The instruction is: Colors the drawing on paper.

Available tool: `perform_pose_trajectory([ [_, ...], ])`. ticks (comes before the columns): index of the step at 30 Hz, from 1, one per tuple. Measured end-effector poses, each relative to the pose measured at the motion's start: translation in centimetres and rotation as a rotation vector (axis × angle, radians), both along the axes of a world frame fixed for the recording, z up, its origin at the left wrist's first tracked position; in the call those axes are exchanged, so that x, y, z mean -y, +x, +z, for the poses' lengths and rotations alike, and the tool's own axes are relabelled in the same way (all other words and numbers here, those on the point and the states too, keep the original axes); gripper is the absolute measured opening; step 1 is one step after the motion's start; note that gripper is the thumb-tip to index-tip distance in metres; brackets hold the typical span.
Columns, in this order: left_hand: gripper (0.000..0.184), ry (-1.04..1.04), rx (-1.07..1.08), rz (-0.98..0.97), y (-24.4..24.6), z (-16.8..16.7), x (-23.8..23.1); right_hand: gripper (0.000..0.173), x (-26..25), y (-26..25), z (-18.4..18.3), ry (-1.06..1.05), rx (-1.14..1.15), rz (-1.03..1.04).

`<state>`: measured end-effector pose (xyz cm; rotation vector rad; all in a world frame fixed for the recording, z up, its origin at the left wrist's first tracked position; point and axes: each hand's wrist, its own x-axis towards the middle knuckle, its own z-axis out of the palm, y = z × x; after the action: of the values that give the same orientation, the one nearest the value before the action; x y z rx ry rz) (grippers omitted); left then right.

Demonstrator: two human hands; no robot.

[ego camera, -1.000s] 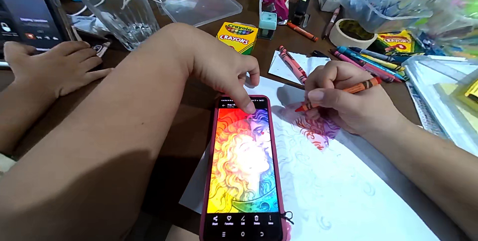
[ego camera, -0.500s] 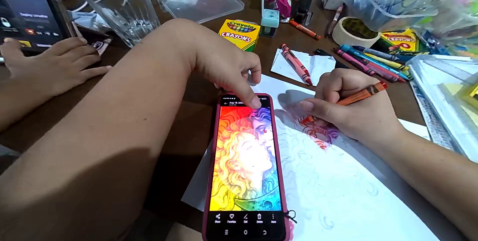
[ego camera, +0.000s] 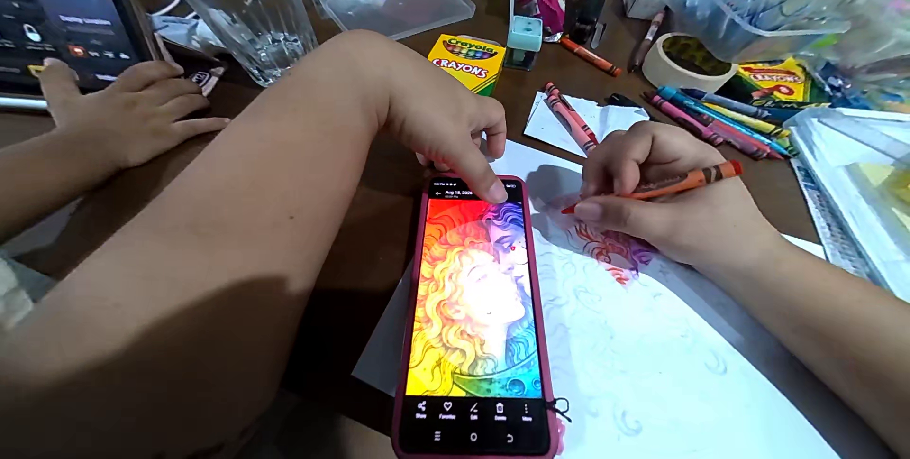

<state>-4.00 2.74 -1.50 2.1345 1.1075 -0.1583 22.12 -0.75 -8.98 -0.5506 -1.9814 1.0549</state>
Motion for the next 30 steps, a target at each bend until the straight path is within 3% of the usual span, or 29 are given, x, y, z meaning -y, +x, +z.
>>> perform_pose_trajectory([
  [9, 0.043, 0.001, -0.001, 0.013, -0.1, 0.0, 0.0, 0.028, 1.1, -0.4, 0.2, -0.016, 0.035, -0.211],
  [30, 0.041, 0.011, -0.011, 0.027, 0.1, 0.0, 0.1, 0.029, 1.3, -0.6, 0.3, 0.082, 0.135, -0.256],
])
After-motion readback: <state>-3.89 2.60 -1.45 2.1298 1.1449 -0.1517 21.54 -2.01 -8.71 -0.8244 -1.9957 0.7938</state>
